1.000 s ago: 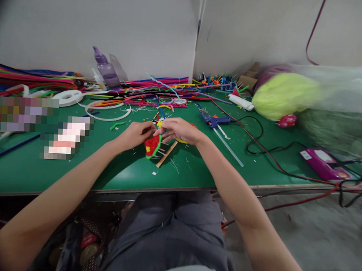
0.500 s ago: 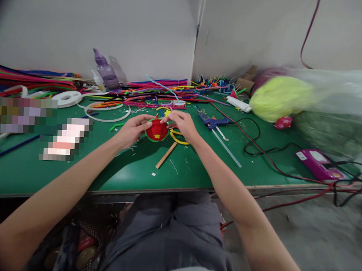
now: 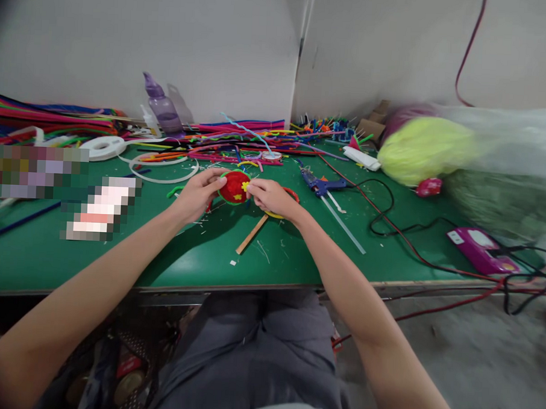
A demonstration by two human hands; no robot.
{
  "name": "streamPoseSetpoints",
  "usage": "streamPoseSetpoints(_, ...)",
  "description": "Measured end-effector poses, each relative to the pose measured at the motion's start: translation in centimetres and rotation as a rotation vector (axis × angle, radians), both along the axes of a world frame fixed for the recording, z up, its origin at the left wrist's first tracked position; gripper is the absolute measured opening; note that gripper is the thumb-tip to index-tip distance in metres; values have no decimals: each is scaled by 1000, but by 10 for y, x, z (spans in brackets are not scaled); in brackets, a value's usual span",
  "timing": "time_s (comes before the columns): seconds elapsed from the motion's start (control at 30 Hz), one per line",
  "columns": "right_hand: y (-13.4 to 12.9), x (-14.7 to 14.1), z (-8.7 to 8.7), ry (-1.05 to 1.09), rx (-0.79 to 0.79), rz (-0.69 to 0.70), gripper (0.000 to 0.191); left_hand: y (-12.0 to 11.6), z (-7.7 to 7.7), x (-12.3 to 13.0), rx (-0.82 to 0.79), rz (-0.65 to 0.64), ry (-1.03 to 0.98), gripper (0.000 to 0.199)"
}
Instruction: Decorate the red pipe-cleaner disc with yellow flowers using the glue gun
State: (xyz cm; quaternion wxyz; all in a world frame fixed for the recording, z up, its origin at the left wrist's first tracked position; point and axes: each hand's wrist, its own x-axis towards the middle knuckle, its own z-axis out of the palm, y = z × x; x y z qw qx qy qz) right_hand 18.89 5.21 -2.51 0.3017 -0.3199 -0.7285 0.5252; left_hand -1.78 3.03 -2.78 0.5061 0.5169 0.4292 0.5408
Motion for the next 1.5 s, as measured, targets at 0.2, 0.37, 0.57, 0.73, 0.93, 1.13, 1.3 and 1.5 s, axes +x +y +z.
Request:
streamPoseSetpoints(0.2,2,1,-2,-122,191,-62,31,-1,0,1,-27,-9,-16,31)
streamPoseSetpoints(0.37,2,2,-1,-174,356,-182,33,-2,1,0,-44,-13,-13,32)
streamPoseSetpoints(0.57,0,0,1,-26,462,-243,17,0,1,0,-61,-15,-36,33)
streamPoseSetpoints(0.73,-1,0,1,-44,528,-254,9,-1,0,0,-69,-41,-60,33)
streamPoseSetpoints(0.93,-1,-1,-2,-46,515,-279,13,-1,-1,1,-65,-60,-70,34)
streamPoseSetpoints(1.13,-2,-1,-4,-45,551,-289,21,-1,-1,2,-69,-40,-109,34)
streamPoseSetpoints(1.3,-3,-2,-5,-53,575,-296,20,-1,0,1,-70,-63,-100,36)
streamPoseSetpoints(1.5,-3,-2,-4,-50,618,-310,12,0,-1,1,-69,-56,-111,34)
